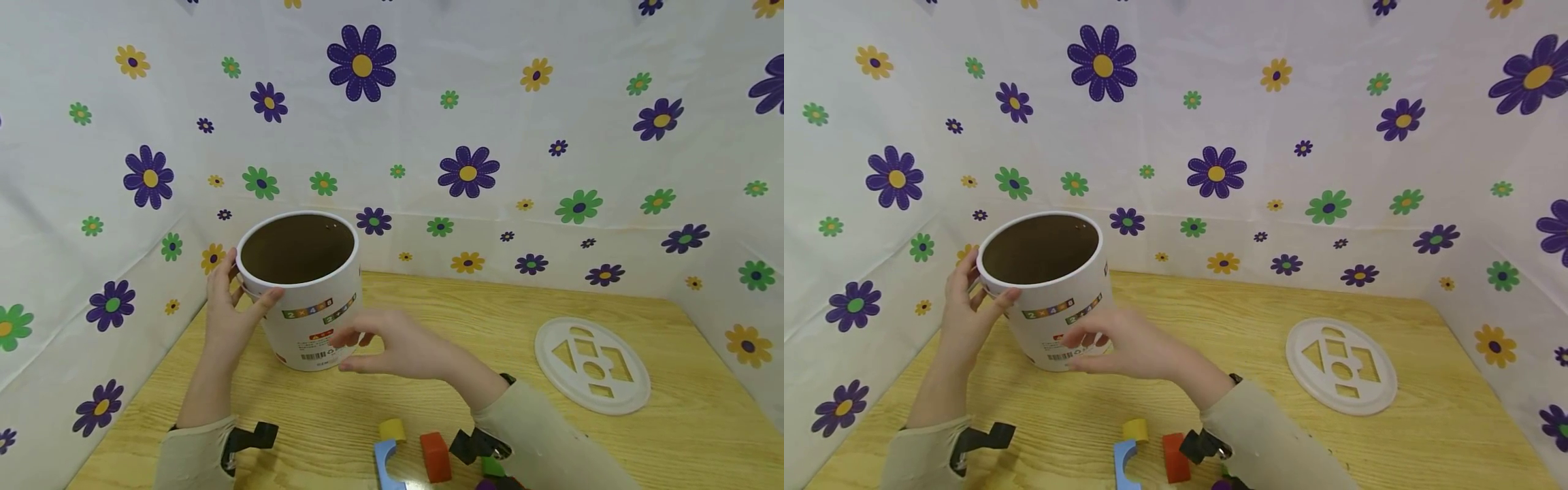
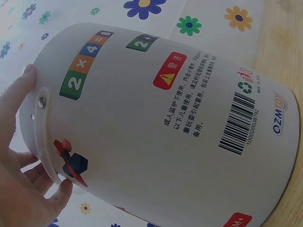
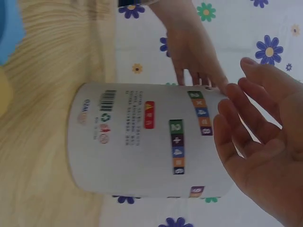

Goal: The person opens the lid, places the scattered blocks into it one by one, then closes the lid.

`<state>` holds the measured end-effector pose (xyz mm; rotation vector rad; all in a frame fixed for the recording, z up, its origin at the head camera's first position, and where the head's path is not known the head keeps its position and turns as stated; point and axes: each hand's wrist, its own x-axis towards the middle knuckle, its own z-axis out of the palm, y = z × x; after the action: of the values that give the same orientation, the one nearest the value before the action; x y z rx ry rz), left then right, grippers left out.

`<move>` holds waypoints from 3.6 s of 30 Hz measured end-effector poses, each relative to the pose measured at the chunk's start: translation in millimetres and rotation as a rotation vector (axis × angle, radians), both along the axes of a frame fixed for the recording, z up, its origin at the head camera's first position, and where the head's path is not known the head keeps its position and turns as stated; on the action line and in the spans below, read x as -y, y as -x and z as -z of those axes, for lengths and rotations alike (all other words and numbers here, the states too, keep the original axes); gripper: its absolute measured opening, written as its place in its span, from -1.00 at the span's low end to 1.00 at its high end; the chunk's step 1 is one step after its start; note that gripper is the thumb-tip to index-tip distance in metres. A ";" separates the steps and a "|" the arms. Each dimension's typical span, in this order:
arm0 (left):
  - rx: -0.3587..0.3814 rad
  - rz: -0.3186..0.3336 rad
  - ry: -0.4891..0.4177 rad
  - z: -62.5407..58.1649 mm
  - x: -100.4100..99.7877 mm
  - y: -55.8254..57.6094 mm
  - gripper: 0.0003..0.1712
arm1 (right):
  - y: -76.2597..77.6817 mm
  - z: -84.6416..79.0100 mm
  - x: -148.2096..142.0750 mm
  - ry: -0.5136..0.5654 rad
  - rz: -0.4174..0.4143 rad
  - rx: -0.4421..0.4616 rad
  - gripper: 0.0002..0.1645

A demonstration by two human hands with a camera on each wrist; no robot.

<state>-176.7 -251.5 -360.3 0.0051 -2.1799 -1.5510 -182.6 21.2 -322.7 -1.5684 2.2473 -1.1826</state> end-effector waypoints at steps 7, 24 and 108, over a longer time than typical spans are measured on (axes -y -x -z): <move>0.003 0.002 0.001 -0.1 0.6 0.6 0.06 | -1.1 28.4 -17.6 -0.158 -0.090 0.103 -0.67; 0.002 0.007 -0.007 0.3 1.3 1.1 0.06 | -7.2 86.9 -34.3 -0.402 -0.193 0.147 -0.56; -0.003 0.004 -0.001 2.1 2.0 0.3 0.06 | 14.6 17.6 -21.3 -0.180 0.107 -0.020 -0.71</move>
<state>-177.0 -253.5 -362.5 -0.0012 -2.1780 -1.5538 -197.2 42.5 -340.3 -1.4151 2.4021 -0.9614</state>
